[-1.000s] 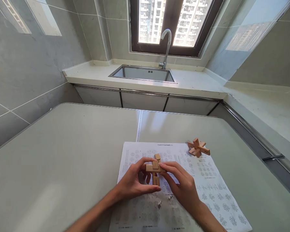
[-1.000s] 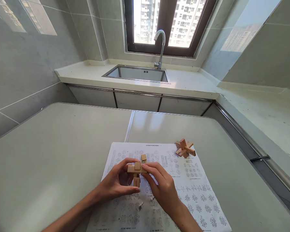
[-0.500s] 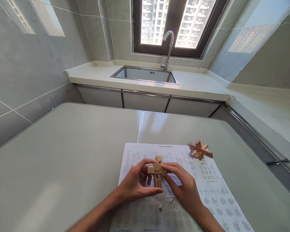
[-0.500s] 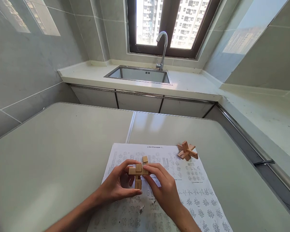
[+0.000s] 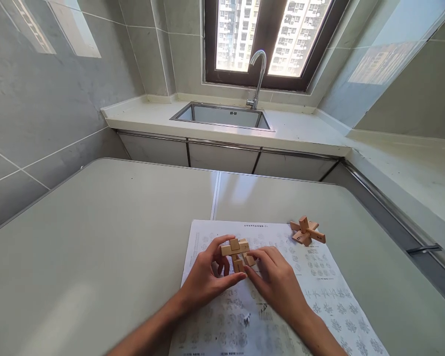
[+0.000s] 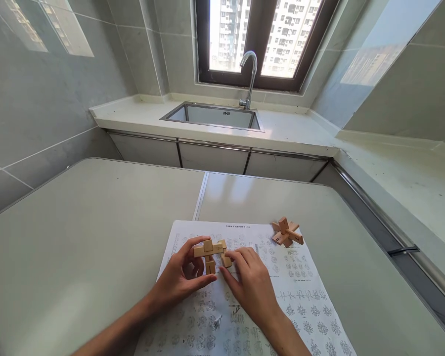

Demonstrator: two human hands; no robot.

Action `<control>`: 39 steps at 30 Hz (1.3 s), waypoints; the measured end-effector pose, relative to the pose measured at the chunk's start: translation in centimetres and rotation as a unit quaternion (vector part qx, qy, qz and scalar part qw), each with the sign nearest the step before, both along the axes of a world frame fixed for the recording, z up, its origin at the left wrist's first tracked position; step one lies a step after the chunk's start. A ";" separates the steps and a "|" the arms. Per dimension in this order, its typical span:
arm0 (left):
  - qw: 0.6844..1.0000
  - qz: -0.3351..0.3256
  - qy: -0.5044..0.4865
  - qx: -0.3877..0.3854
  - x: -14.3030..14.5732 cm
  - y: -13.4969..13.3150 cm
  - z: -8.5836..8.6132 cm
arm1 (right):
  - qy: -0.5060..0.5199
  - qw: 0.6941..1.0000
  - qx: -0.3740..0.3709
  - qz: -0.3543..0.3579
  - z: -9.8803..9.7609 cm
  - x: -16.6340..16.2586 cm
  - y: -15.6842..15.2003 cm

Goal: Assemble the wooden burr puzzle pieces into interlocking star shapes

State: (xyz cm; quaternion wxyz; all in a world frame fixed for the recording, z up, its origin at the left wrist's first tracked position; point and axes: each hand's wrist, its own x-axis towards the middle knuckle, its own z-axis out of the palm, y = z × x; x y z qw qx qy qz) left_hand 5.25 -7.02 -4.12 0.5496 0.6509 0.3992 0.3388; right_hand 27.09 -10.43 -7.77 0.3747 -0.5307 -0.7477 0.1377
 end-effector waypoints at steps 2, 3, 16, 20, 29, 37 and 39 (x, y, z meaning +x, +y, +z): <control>0.999 0.005 0.024 0.024 -0.1 0.0 -0.1 | 0.022 1.000 -0.016 0.013 0.3 0.1 0.0; 0.999 0.008 0.035 0.037 -0.2 0.1 -0.2 | 0.038 0.999 -0.032 0.022 0.5 0.2 0.0; 0.980 -0.005 0.118 0.159 -0.7 0.1 -1.4 | 0.148 0.983 -0.106 0.033 2.0 -0.3 -0.5; 0.970 -0.024 0.129 0.203 -0.5 -0.1 -1.4 | 0.151 0.986 -0.074 0.012 1.8 -0.7 -0.8; 0.955 -0.009 0.146 0.258 -0.1 -0.1 -1.8 | 0.145 0.989 -0.004 0.028 1.4 -1.3 -1.2; 0.958 -0.030 0.138 0.248 -0.1 0.0 -1.1 | 0.147 0.988 -0.003 0.034 1.2 -1.3 -1.3; 0.954 -0.027 0.140 0.265 -0.1 0.0 -1.1 | 0.147 0.989 -0.008 0.032 1.3 -1.3 -1.3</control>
